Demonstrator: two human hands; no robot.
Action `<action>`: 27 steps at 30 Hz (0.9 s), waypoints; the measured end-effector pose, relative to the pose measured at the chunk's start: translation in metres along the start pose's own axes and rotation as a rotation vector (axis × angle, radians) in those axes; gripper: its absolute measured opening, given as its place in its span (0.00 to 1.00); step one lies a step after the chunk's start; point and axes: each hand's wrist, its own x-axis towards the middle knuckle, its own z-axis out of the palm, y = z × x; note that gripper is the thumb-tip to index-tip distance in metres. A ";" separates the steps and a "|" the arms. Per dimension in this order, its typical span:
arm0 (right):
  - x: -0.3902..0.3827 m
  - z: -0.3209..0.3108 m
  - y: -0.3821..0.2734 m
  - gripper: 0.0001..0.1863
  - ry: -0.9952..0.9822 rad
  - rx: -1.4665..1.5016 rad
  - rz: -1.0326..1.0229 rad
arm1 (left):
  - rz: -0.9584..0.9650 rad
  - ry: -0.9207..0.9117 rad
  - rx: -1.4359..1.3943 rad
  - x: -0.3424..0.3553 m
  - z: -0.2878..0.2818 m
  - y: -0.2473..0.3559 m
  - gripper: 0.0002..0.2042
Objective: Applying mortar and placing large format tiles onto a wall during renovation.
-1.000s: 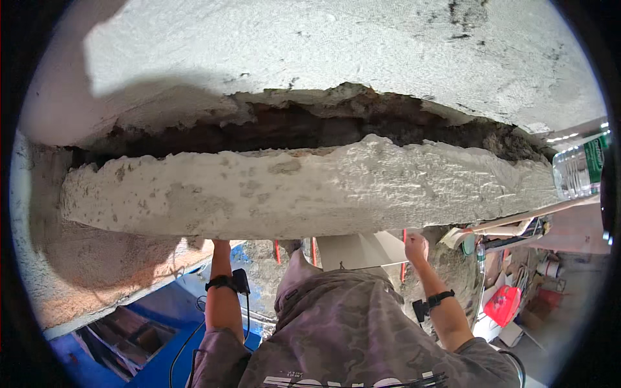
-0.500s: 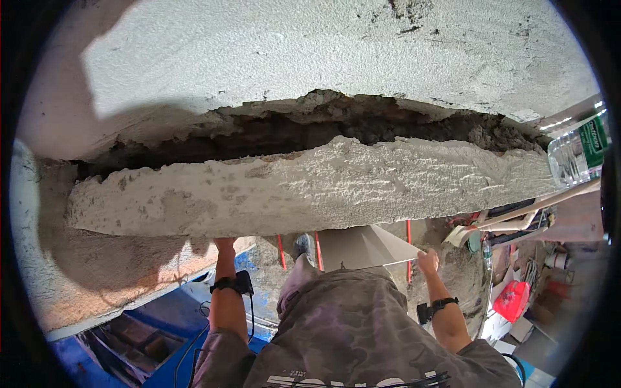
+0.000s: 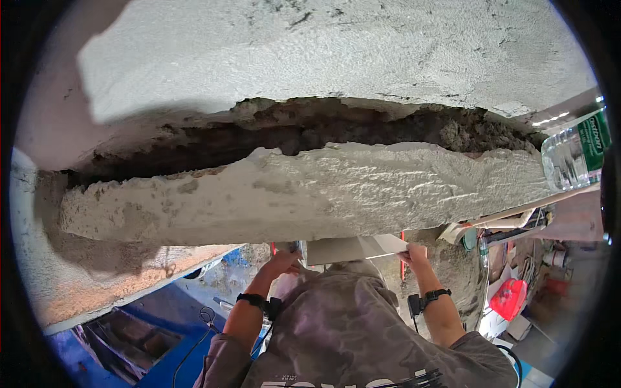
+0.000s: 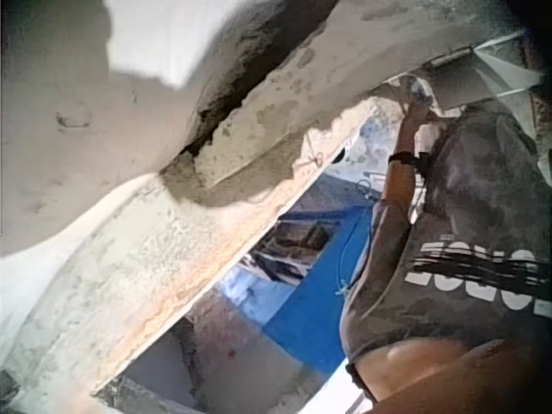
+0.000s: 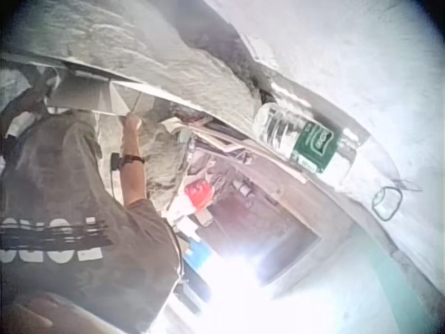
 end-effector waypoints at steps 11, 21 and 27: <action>0.049 -0.020 0.006 0.10 -0.320 0.003 0.192 | -0.008 0.204 -0.281 0.006 0.074 0.004 0.11; 0.050 0.000 -0.026 0.14 -0.342 0.056 0.116 | 0.079 0.352 -0.619 0.029 0.070 0.010 0.04; 0.053 0.001 -0.027 0.14 -0.364 0.102 0.148 | 0.068 0.367 -0.585 0.031 0.069 0.008 0.05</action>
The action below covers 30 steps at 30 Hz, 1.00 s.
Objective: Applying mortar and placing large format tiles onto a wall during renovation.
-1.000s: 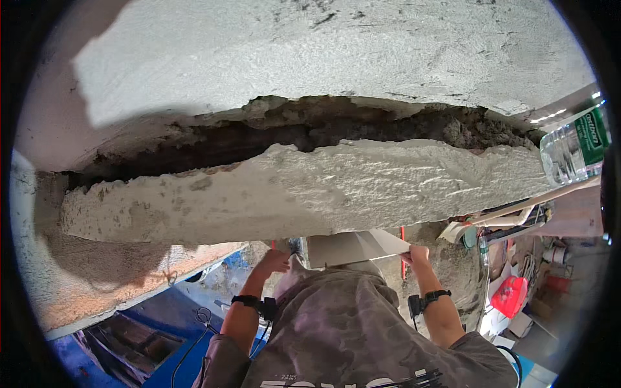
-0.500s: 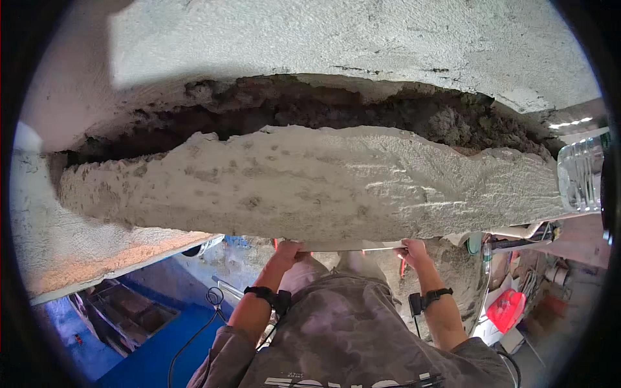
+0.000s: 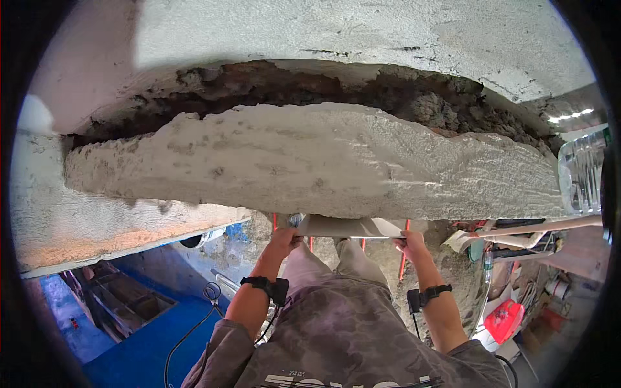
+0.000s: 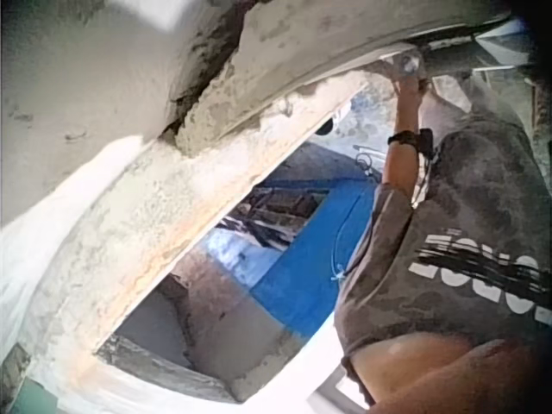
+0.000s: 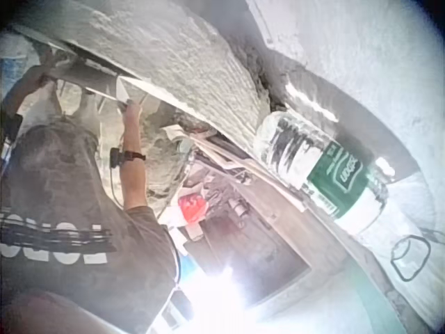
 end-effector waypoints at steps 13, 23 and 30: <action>-0.014 0.003 0.000 0.11 0.065 -0.015 0.070 | -0.026 0.010 0.052 -0.019 0.024 0.000 0.07; -0.030 -0.042 0.019 0.06 -0.065 -0.332 0.113 | -0.072 0.033 0.637 -0.013 -0.015 -0.025 0.15; -0.030 -0.072 0.037 0.12 -0.141 -0.397 0.219 | -0.076 -0.108 0.983 -0.020 -0.023 -0.039 0.13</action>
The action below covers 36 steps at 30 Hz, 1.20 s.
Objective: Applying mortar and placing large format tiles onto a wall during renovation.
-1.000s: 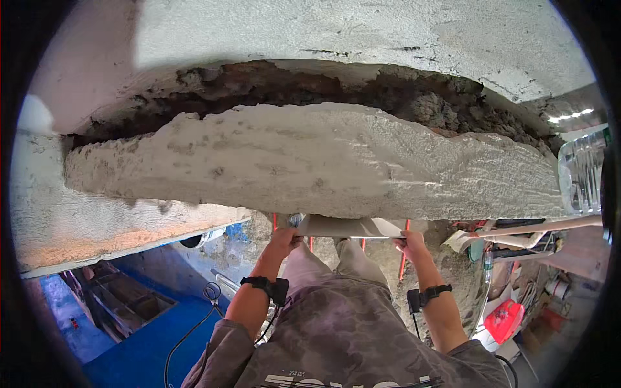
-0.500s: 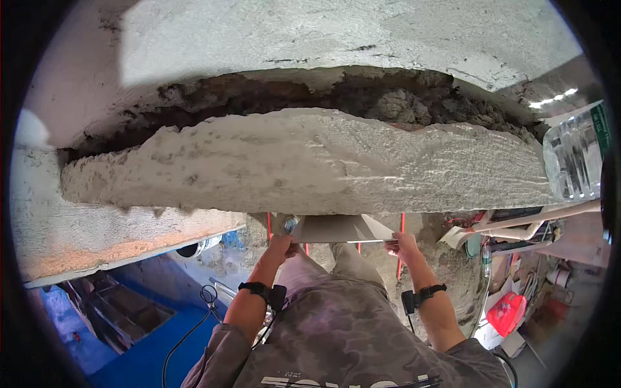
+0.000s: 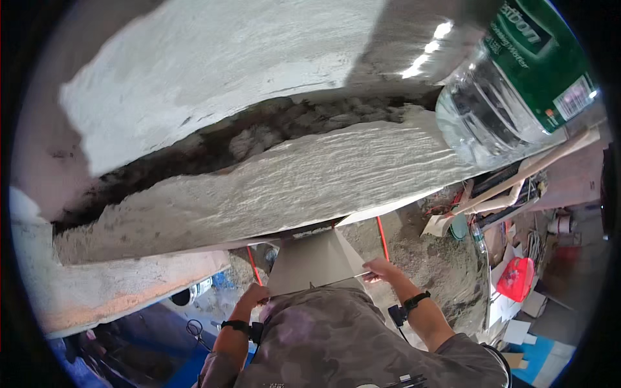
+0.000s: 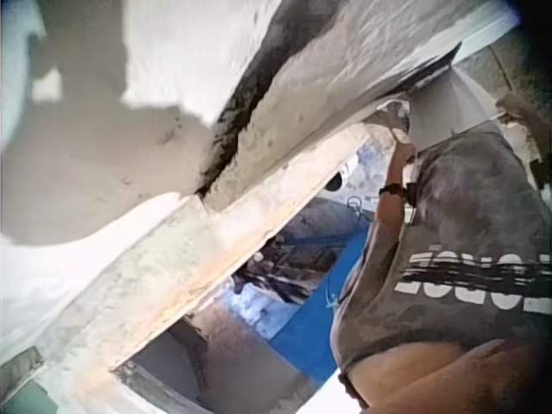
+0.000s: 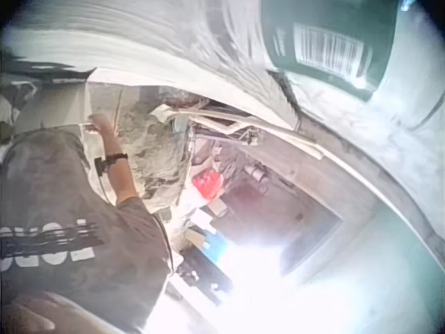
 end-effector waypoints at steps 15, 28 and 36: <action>0.029 -0.093 -0.143 0.30 0.887 0.445 -0.659 | 0.739 0.096 0.651 0.004 0.065 0.207 0.26; 0.049 -0.093 -0.137 0.27 0.853 0.566 -0.680 | 0.549 -0.055 0.624 0.001 0.135 0.276 0.28; 0.062 -0.109 -0.126 0.31 1.272 0.277 -0.584 | 0.385 -0.218 0.383 0.026 0.162 0.294 0.26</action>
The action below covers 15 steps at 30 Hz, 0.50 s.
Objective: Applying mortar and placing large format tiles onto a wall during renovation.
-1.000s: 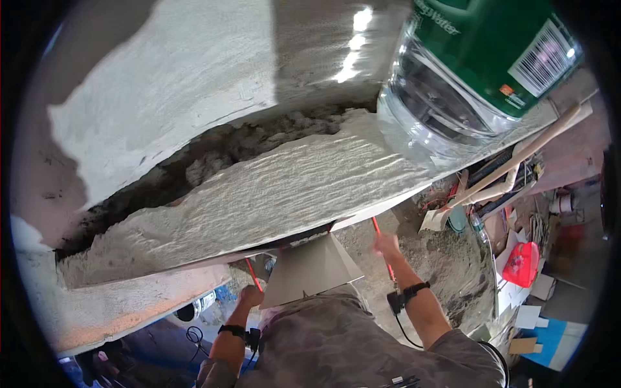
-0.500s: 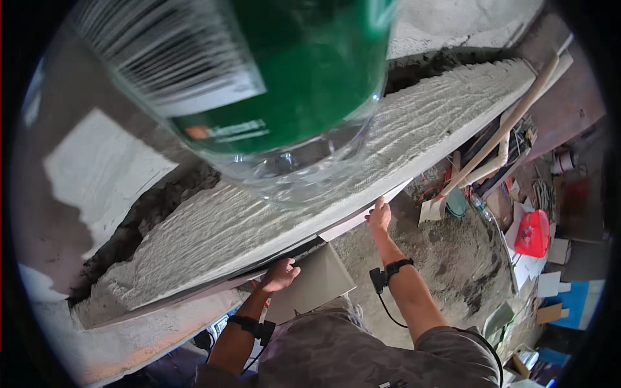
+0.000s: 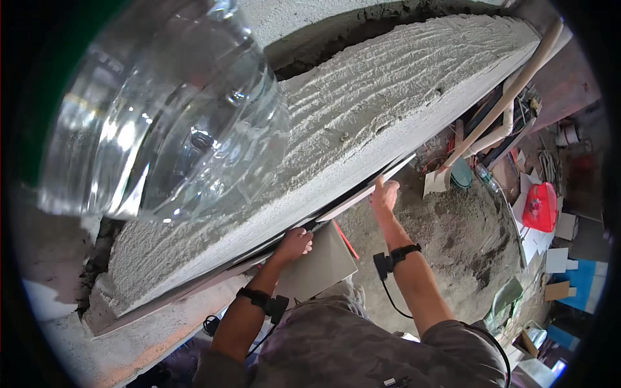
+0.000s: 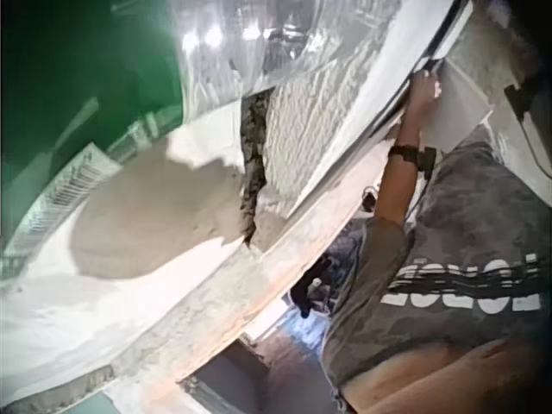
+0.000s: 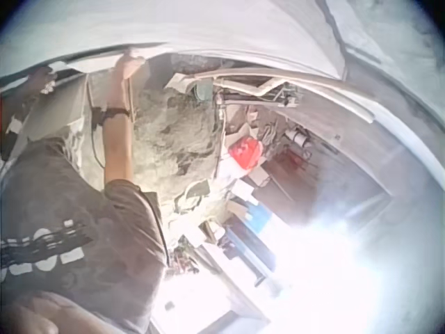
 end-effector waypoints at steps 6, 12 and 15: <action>-0.015 -0.071 -0.021 0.33 -0.462 0.402 0.460 | -0.251 -0.097 -0.890 -0.003 0.035 0.006 0.28; -0.023 -0.093 -0.024 0.18 -0.676 0.452 0.498 | -0.340 -0.111 -1.042 0.011 0.063 -0.002 0.20; -0.022 -0.094 -0.014 0.17 -0.638 0.454 0.576 | -0.384 -0.095 -1.041 0.015 0.074 -0.009 0.17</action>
